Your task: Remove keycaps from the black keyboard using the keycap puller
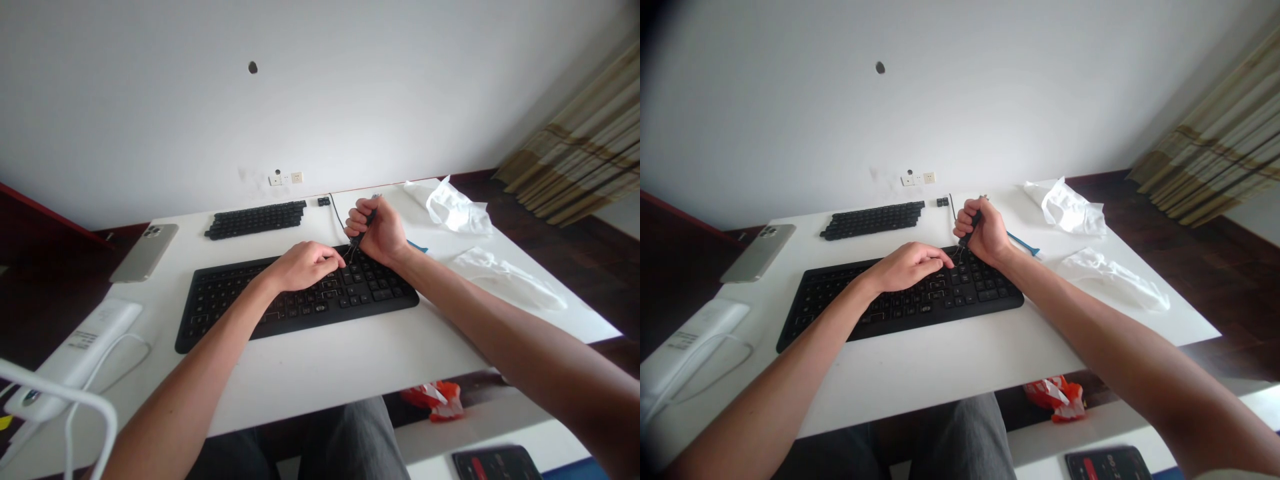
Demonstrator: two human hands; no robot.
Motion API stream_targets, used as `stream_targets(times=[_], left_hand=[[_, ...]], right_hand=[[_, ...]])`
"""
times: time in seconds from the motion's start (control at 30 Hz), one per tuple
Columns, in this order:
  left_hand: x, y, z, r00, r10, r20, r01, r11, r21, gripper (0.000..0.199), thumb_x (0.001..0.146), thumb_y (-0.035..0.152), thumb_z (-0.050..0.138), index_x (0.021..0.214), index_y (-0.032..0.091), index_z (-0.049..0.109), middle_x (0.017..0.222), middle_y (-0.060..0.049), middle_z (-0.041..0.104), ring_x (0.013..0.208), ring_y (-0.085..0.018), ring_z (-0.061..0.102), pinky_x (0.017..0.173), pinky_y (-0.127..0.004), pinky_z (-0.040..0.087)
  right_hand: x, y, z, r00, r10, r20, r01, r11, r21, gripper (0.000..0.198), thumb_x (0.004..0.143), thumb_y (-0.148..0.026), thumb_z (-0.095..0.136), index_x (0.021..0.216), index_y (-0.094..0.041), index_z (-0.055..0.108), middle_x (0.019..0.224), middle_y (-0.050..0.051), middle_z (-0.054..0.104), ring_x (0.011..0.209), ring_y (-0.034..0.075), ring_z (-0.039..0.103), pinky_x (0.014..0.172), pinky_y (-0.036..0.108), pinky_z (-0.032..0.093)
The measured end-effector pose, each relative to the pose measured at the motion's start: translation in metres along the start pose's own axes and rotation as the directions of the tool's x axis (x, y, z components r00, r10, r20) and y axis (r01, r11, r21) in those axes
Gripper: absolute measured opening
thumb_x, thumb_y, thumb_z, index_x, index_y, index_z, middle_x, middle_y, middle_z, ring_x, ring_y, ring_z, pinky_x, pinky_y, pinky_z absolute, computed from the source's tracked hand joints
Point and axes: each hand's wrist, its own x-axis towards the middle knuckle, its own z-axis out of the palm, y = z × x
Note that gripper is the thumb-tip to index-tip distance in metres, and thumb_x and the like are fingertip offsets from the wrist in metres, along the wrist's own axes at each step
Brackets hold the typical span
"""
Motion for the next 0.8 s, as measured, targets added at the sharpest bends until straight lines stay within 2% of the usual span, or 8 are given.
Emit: stream_targets(times=[0.2, 0.3, 0.4, 0.53, 0.63, 0.8], left_hand=[[-0.002, 0.007, 0.004, 0.988, 0.037, 0.149, -0.035, 0.999, -0.014, 0.036, 0.095, 0.032, 0.05, 0.082, 0.02, 0.082, 0.056, 0.002, 0.052, 0.052, -0.012, 0.039, 0.055, -0.027, 0.03], [-0.001, 0.006, 0.008, 0.995, 0.074, 0.067, -0.069, 0.995, -0.073, 0.034, 0.095, 0.031, 0.05, 0.078, 0.019, 0.076, 0.062, 0.002, 0.055, 0.055, -0.012, 0.041, 0.056, -0.027, 0.031], [0.001, 0.003, 0.009, 0.994, 0.073, -0.076, -0.082, 0.989, -0.12, 0.032, 0.097, 0.032, 0.049, 0.076, 0.018, 0.069, 0.06, 0.003, 0.049, 0.055, -0.011, 0.037, 0.054, -0.026, 0.028], [0.002, -0.001, 0.011, 0.967, 0.023, -0.253, -0.045, 0.996, -0.083, 0.024, 0.096, 0.031, 0.053, 0.084, 0.019, 0.071, 0.054, 0.006, 0.042, 0.051, -0.011, 0.033, 0.051, -0.026, 0.023], [0.004, -0.004, 0.014, 0.963, 0.026, -0.269, -0.024, 1.0, 0.01, 0.019, 0.093, 0.026, 0.057, 0.089, 0.021, 0.075, 0.054, 0.006, 0.048, 0.051, -0.011, 0.037, 0.054, -0.026, 0.027], [0.007, -0.009, 0.018, 0.966, 0.045, -0.256, -0.013, 0.992, 0.125, 0.021, 0.095, 0.028, 0.058, 0.092, 0.025, 0.079, 0.062, 0.004, 0.063, 0.056, -0.013, 0.048, 0.06, -0.027, 0.034]], right_hand=[[-0.003, 0.003, -0.002, 0.991, 0.072, 0.11, -0.069, 0.997, -0.028, 0.047, 0.085, -0.032, 0.068, 0.074, -0.025, 0.022, 0.064, -0.006, 0.027, 0.054, 0.012, 0.024, 0.049, 0.027, 0.03], [-0.002, 0.003, -0.003, 0.992, 0.076, 0.103, -0.073, 0.997, -0.03, 0.047, 0.086, -0.033, 0.067, 0.074, -0.025, 0.022, 0.064, -0.006, 0.026, 0.054, 0.013, 0.024, 0.05, 0.026, 0.031], [-0.001, 0.003, -0.003, 0.992, 0.077, 0.105, -0.074, 0.997, -0.033, 0.043, 0.087, -0.033, 0.065, 0.074, -0.025, 0.025, 0.064, -0.006, 0.027, 0.054, 0.012, 0.024, 0.05, 0.026, 0.031], [-0.005, 0.0, -0.003, 0.977, 0.069, 0.2, -0.055, 0.996, -0.075, 0.034, 0.086, -0.032, 0.063, 0.071, -0.024, 0.034, 0.061, -0.006, 0.032, 0.051, 0.011, 0.026, 0.05, 0.025, 0.032], [-0.009, -0.003, -0.003, 0.94, 0.104, 0.325, -0.059, 0.988, -0.146, 0.03, 0.088, -0.036, 0.06, 0.068, -0.023, 0.042, 0.057, -0.005, 0.039, 0.047, 0.011, 0.031, 0.05, 0.027, 0.036], [-0.011, 0.0, -0.008, 0.856, 0.158, 0.493, -0.05, 0.973, -0.225, 0.027, 0.089, -0.037, 0.055, 0.069, -0.019, 0.057, 0.058, 0.001, 0.055, 0.05, 0.017, 0.052, 0.053, 0.031, 0.044]])
